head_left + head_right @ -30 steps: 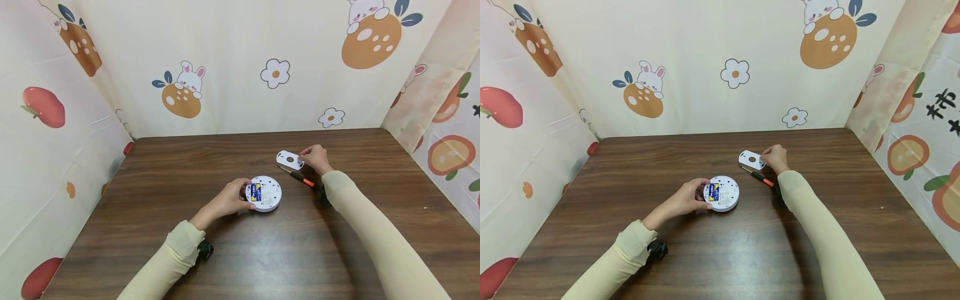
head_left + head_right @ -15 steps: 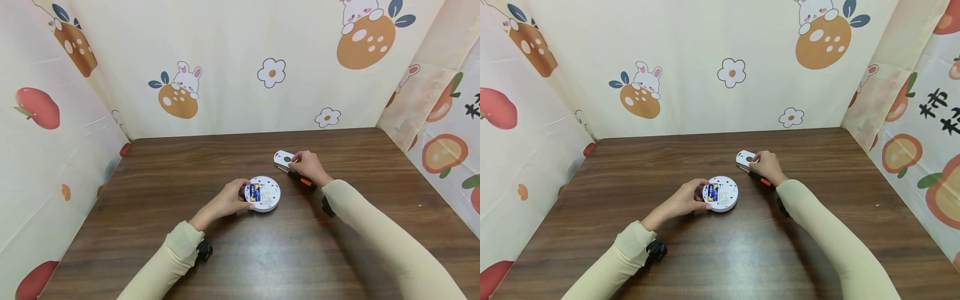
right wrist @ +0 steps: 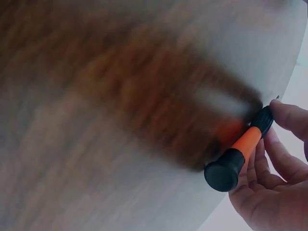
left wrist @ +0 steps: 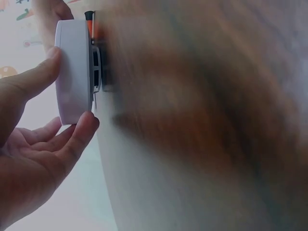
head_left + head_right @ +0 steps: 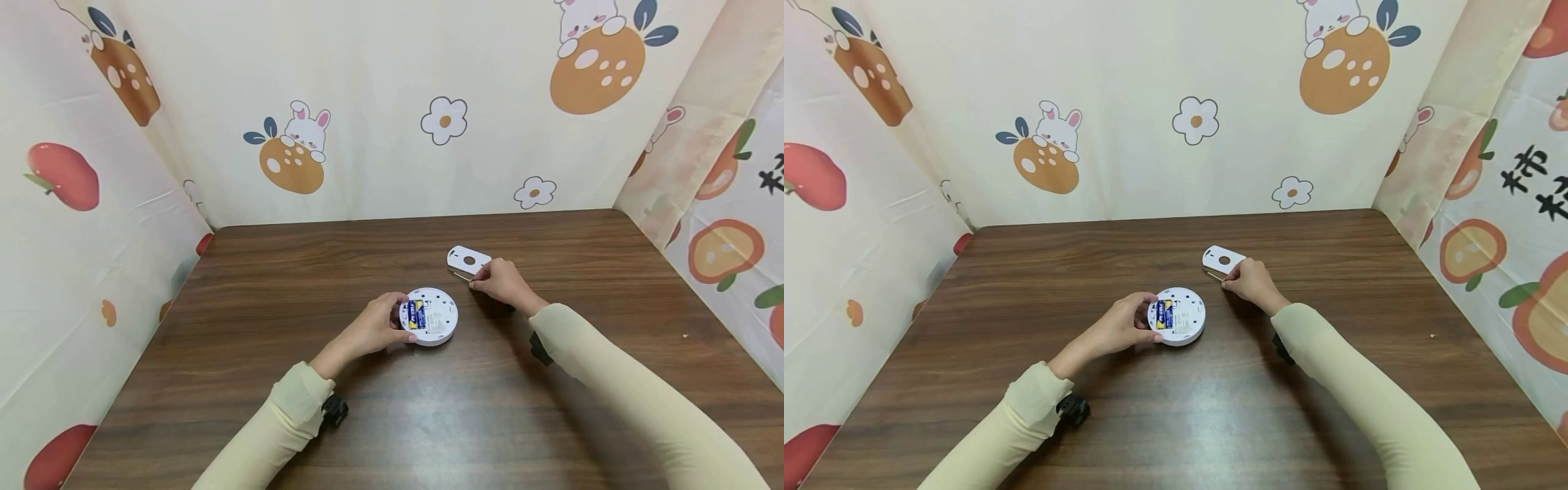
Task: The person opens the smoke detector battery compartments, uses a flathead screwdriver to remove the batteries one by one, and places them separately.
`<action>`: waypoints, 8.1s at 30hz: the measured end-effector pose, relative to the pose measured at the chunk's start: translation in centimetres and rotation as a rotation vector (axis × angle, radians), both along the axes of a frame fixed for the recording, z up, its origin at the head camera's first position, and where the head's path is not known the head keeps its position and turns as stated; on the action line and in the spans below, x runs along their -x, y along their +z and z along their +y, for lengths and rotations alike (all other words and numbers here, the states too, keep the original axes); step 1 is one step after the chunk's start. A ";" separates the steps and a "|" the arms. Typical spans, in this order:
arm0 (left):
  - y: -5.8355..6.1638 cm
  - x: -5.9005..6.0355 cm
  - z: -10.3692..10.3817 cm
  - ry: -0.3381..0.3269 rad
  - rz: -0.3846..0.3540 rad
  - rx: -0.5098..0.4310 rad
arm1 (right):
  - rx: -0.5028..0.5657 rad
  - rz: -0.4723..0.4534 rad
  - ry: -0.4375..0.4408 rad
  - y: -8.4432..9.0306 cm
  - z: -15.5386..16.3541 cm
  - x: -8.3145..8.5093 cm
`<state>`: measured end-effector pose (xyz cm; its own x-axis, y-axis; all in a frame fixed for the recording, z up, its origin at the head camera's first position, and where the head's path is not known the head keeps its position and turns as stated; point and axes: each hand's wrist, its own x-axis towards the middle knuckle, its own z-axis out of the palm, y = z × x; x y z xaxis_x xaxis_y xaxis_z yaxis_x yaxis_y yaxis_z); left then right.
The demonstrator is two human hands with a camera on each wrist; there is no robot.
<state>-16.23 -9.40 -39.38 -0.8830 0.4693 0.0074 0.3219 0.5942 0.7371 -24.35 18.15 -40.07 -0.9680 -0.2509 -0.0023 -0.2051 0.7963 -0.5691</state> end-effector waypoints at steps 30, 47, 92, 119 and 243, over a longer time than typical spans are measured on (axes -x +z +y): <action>0.5 -3.4 -0.9 0.019 0.021 0.049 | 0.091 -0.102 0.116 1.3 -0.3 -1.9; 0.4 0.1 -1.0 0.194 -0.194 -0.158 | 0.094 -0.009 0.320 3.2 0.4 -3.3; -1.0 -0.2 0.3 0.211 -0.476 -0.393 | -0.489 0.493 0.694 8.0 -2.7 -7.9; -0.5 -0.3 0.9 0.311 -0.524 -0.450 | -0.107 0.397 0.636 3.7 0.4 -6.9; -1.3 -1.8 -0.9 0.374 -0.626 -0.547 | 0.362 -0.015 0.322 0.6 2.9 -6.2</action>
